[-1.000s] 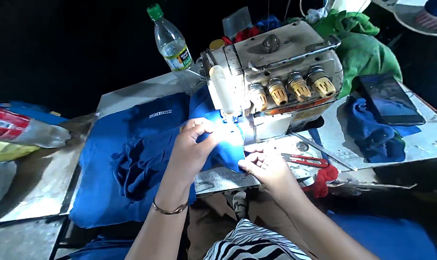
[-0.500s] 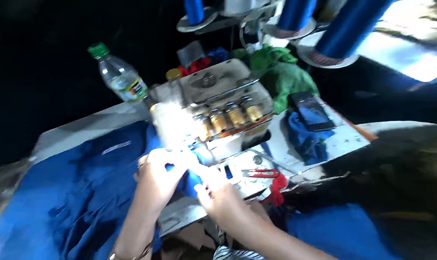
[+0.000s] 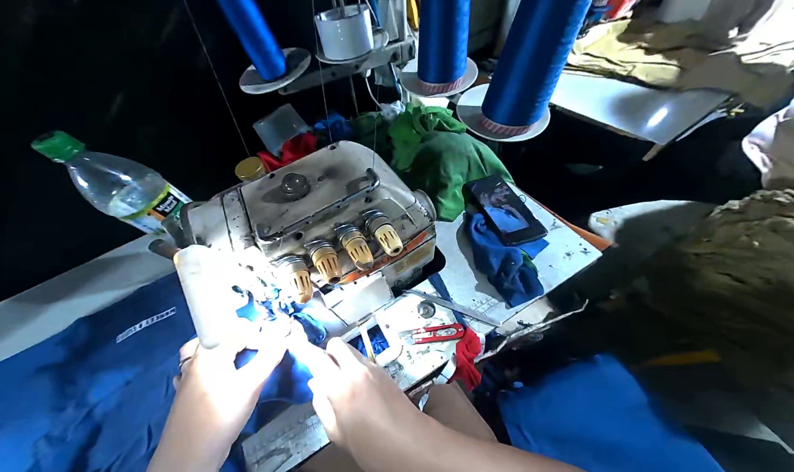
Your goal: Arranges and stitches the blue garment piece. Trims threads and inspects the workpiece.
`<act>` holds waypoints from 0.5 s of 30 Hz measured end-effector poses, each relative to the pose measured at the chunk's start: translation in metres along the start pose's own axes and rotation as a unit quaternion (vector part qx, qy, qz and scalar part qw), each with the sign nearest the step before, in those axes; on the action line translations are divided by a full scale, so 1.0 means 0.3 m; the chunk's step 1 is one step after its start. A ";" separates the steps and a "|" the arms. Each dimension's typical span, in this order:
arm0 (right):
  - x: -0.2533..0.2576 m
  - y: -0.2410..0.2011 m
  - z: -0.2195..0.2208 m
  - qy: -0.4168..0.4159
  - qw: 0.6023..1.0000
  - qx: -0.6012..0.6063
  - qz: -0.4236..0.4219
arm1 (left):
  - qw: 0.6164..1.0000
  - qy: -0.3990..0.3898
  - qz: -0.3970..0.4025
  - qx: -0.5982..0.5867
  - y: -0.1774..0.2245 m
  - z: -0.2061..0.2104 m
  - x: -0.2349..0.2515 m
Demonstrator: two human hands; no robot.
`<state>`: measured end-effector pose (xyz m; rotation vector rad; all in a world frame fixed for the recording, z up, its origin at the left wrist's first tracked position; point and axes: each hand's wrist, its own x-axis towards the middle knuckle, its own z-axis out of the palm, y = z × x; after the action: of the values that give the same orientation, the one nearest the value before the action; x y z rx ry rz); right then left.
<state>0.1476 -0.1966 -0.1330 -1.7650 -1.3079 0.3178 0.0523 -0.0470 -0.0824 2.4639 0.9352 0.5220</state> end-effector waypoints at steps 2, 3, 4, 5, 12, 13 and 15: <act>0.001 0.004 0.005 0.016 0.999 -0.037 -0.024 | 1.000 -0.006 0.008 0.022 -0.005 0.000 0.003; 0.001 0.008 0.011 0.032 0.997 -0.059 -0.039 | 0.999 -0.009 0.012 0.029 -0.009 0.000 0.006; 0.001 0.011 0.017 0.045 0.995 -0.076 -0.050 | 0.999 -0.013 0.014 0.034 -0.013 -0.001 0.008; 0.002 0.014 0.023 0.057 0.992 -0.092 -0.058 | 0.999 -0.019 0.021 0.044 -0.017 -0.007 0.009; 0.000 0.016 0.033 0.072 0.988 -0.119 -0.064 | 0.996 -0.058 0.045 0.049 -0.022 -0.044 0.019; -0.001 0.017 0.034 0.074 0.988 -0.119 -0.065 | 0.996 -0.059 0.040 0.052 -0.021 -0.045 0.020; -0.002 0.017 0.032 0.078 0.987 -0.123 -0.067 | 0.995 -0.064 0.044 0.056 -0.018 -0.047 0.021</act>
<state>0.1443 -0.1926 -0.1428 -1.8525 -1.3897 -0.0593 0.0470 -0.0352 -0.0725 2.6130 0.8290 0.3449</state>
